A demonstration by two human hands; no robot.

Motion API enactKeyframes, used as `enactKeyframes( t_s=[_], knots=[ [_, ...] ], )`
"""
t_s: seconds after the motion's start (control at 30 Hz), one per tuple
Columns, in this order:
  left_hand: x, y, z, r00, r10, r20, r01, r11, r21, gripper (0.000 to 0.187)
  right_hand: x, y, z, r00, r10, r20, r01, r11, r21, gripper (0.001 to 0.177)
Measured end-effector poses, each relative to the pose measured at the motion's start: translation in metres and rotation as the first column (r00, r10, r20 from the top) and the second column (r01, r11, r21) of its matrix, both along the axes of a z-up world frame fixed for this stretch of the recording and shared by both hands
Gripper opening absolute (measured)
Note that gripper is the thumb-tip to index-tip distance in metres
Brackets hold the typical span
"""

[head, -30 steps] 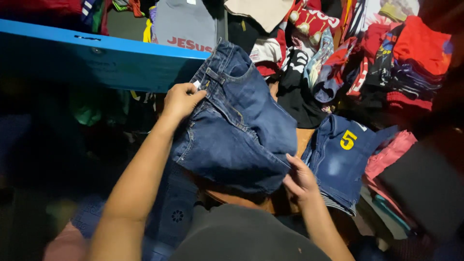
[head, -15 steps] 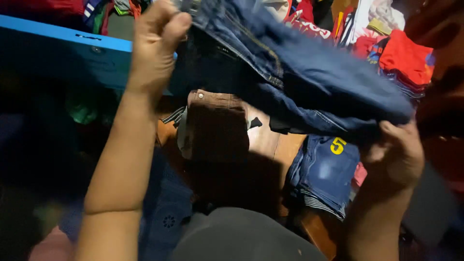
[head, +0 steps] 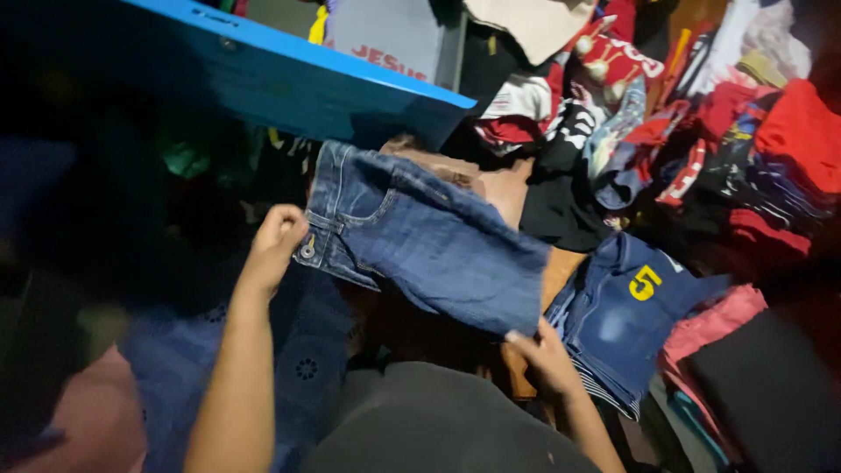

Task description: The person takes various items of clothing from a blue container and folds them on a wooden table. They handle shorts, pants, and a t-shirt by hand, smoothing the fabric and folding each piece before placing it into a stack on the table.

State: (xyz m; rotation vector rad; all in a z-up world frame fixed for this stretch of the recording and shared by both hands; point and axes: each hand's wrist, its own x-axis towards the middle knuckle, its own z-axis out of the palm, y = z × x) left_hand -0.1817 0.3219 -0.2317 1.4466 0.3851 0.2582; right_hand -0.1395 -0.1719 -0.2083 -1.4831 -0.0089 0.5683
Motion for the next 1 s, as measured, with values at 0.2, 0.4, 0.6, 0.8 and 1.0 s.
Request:
enactKeyframes(
  t_s=[0.2,0.4,0.6,0.8,1.0],
  knots=[
    [0.042,-0.019,0.069,0.946,-0.030,-0.323,0.073,0.990,0.123,0.043,0.052,0.022,0.008,0.913,-0.235,-0.335,0.335,0.899,0.283,0.064],
    [0.015,-0.008,0.102,0.928,-0.372,0.027,0.360,0.913,0.194,0.053,0.072,0.037,0.034,0.983,-0.183,-0.019,0.182,0.952,0.246,0.056],
    [-0.022,0.015,0.070,0.948,-0.316,-0.030,0.313,0.947,-0.074,0.064,0.023,-0.008,0.078,0.838,0.343,0.425,-0.533,0.681,0.501,0.025],
    [-0.024,0.027,0.038,0.969,-0.230,-0.096,0.225,0.973,-0.057,0.059,0.004,-0.008,0.063,0.816,0.412,0.406,-0.572,0.677,0.463,0.020],
    [0.025,0.013,0.062,0.969,-0.243,-0.053,0.239,0.968,-0.074,0.045,0.045,0.023,0.082,0.963,-0.270,0.025,0.224,0.844,0.487,0.045]
  ],
)
